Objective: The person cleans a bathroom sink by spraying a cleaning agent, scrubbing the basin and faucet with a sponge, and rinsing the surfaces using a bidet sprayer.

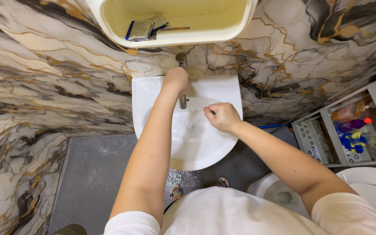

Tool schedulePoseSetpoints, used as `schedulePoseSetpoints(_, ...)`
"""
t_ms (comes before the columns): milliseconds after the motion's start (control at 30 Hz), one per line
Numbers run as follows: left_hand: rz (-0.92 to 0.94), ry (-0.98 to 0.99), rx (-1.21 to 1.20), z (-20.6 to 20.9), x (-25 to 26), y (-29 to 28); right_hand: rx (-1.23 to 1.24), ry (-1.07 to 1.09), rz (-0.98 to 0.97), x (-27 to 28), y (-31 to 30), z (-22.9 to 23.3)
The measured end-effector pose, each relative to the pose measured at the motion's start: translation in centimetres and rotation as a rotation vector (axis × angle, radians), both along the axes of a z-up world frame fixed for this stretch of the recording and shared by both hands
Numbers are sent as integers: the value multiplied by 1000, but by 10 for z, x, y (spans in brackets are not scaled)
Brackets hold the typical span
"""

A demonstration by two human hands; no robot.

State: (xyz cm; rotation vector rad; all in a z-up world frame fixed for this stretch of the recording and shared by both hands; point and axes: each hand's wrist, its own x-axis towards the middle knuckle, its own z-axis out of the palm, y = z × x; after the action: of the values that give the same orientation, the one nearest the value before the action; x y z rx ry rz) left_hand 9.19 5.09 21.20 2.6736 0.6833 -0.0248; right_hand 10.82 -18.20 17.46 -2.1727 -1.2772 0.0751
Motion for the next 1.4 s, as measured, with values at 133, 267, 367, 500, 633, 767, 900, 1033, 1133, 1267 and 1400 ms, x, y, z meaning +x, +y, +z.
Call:
schedulePoseSetpoints(133, 200, -214, -214, 6, -16, -8, -1, 98, 274, 5, -8, 51)
schedulePoseSetpoints(267, 225, -237, -229, 21, -41, -19, -93, 287, 424, 5, -10, 139)
schedulePoseSetpoints(367, 241, -338, -267, 30, -61, -28, 207, -215, 448, 6, 7, 194)
schedulePoseSetpoints(500, 267, -336, -328, 48, -81, -42, 105, -630, 223, 22, 49, 231)
schedulePoseSetpoints(633, 276, -426, -350, 55, -99, -43, -280, -555, -21, 42, 87, 240)
schedulePoseSetpoints(767, 254, -449, -303, 54, -116, -35, -320, -565, -63, 55, 93, 231)
schedulePoseSetpoints(900, 216, -462, -285, 56, -126, -37, -336, -697, -152, 41, 87, 208)
schedulePoseSetpoints(1033, 150, -498, -173, 52, -136, -60, -2, -1094, -245, -3, 68, 188)
schedulePoseSetpoints(1133, -43, -678, -110, 40, -142, -81, 207, -998, -43, -49, 35, 170)
schedulePoseSetpoints(1267, -250, -520, -154, 23, -134, -108, 269, -679, 94, -75, -22, 138)
schedulePoseSetpoints(1400, -443, -470, -276, 17, -115, -142, 96, -396, -177, -31, -105, 94)
